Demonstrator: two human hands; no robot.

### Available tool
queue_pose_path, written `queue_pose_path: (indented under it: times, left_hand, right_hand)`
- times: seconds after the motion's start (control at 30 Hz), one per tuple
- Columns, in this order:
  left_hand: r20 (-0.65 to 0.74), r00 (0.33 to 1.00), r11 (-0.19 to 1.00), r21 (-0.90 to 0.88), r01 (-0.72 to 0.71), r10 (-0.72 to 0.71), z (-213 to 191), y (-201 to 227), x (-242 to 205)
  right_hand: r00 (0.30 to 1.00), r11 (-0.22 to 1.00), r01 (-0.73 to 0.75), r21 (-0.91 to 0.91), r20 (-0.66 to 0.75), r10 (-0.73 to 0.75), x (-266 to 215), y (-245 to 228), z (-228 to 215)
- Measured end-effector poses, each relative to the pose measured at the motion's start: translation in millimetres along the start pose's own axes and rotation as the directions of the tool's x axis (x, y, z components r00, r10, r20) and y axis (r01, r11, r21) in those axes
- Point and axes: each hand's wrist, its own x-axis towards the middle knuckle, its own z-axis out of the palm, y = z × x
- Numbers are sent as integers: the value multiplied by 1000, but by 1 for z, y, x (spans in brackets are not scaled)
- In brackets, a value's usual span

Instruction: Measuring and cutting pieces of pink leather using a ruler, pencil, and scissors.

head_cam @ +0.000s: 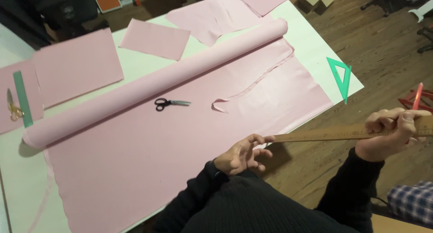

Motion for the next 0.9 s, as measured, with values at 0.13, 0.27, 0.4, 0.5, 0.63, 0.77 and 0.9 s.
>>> queue_pose_path:
  times: [0.13, 0.27, 0.4, 0.5, 0.63, 0.77, 0.9]
  left_hand:
    - [-61, 998, 999, -51, -15, 12, 11, -2, -9]
    - [-94, 995, 998, -42, -45, 40, 22, 2, -2]
    - [-368, 909, 794, 603, 73, 196, 36, 23, 31]
    - [-357, 819, 354, 913, 204, 449, 48, 44, 51]
    - [-338, 830, 384, 909, 165, 444, 67, 57, 69]
    - [-319, 859, 461, 880, 112, 400, 80, 59, 84]
    - [-274, 877, 474, 879, 62, 395, 86, 66, 77]
  right_hand:
    - [999, 999, -11, 35, 37, 10, -5, 40, -35]
    - [996, 990, -87, 108, 38, 83, -9, 57, -42]
    - [995, 997, -49, 66, 93, 43, -12, 49, -28]
    - [985, 974, -141, 179, 125, 119, -12, 64, -35]
    - [991, 985, -79, 156, 119, 61, -7, 50, -21]
    - [995, 987, -54, 153, 90, 41, -9, 68, -27]
    - [985, 981, -79, 174, 167, 49, -16, 73, -25]
